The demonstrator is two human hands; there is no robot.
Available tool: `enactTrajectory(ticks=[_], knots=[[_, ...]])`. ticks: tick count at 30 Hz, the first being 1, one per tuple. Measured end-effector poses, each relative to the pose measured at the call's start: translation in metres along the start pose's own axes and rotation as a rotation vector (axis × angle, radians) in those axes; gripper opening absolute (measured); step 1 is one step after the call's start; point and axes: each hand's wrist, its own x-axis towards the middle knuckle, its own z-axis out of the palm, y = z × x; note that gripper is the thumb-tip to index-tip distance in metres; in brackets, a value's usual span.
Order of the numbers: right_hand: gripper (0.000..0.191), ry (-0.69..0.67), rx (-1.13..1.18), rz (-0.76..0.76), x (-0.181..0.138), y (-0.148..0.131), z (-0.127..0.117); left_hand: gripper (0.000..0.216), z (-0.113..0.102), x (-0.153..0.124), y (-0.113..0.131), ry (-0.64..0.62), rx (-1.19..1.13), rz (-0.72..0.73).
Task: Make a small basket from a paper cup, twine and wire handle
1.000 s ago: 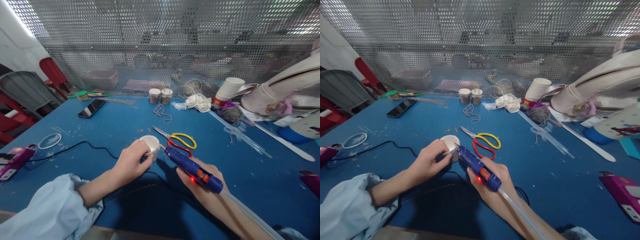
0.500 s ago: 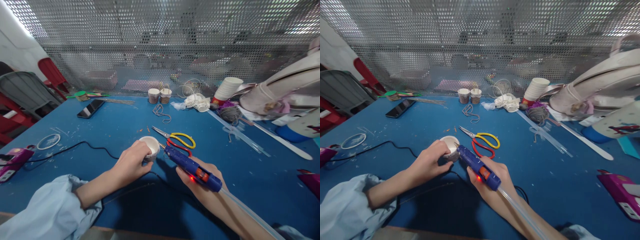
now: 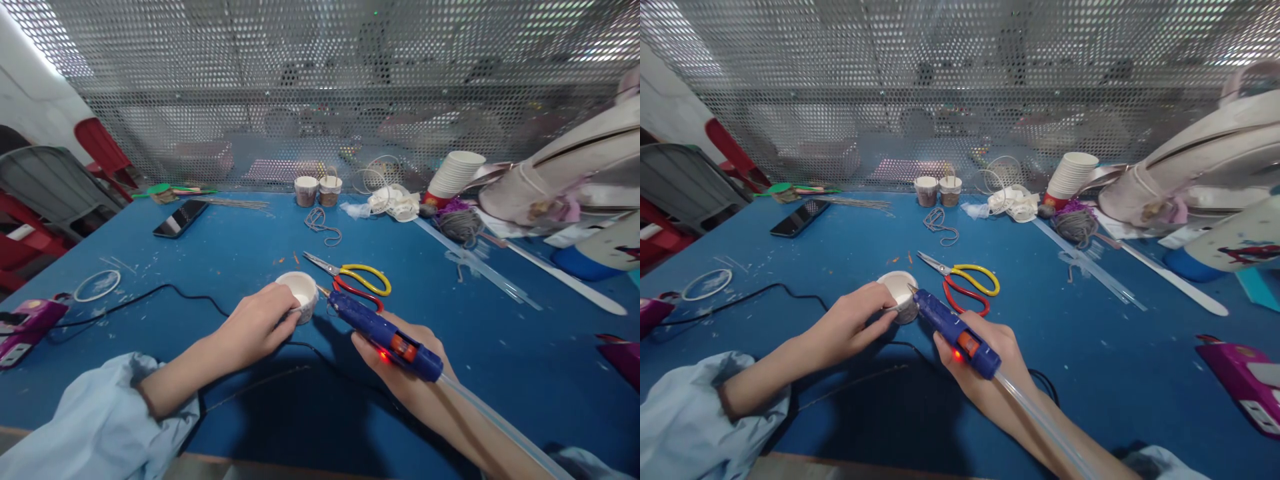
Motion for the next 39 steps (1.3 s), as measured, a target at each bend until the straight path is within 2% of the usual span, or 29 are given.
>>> enactTrajectory(ticks=[6,12,15,19,23,27,35,39], knots=[[0.025,-0.014,0.007,0.042,0.0,0.002,0.001,0.02,-0.001,-0.004,-0.004,-0.039,0.03,0.119],[0.023,-0.002,0.003,0.145,0.005,0.001,-0.005,0.02,-0.002,-0.007,-0.009,-0.109,0.123,0.111],[0.02,-0.011,0.051,0.211,0.006,0.0,-0.012,0.031,-0.011,-0.006,0.0,-0.044,0.141,0.076],[0.022,-0.089,0.193,0.327,0.002,0.006,-0.018,0.021,-0.021,-0.002,0.018,0.06,0.226,0.071],[0.021,-0.165,0.261,0.382,-0.004,0.015,-0.018,0.024,-0.018,0.004,0.03,0.027,0.278,0.103],[0.018,-0.159,0.238,0.321,-0.009,0.021,-0.015,0.032,-0.014,0.009,0.027,-0.024,0.268,0.056],[0.021,-0.127,0.172,0.153,-0.013,0.023,-0.008,0.027,-0.02,0.014,0.014,0.07,-0.096,-0.235],[0.018,-0.168,0.152,0.003,-0.013,0.021,-0.003,0.026,-0.017,0.011,0.018,0.075,-0.18,-0.279]])
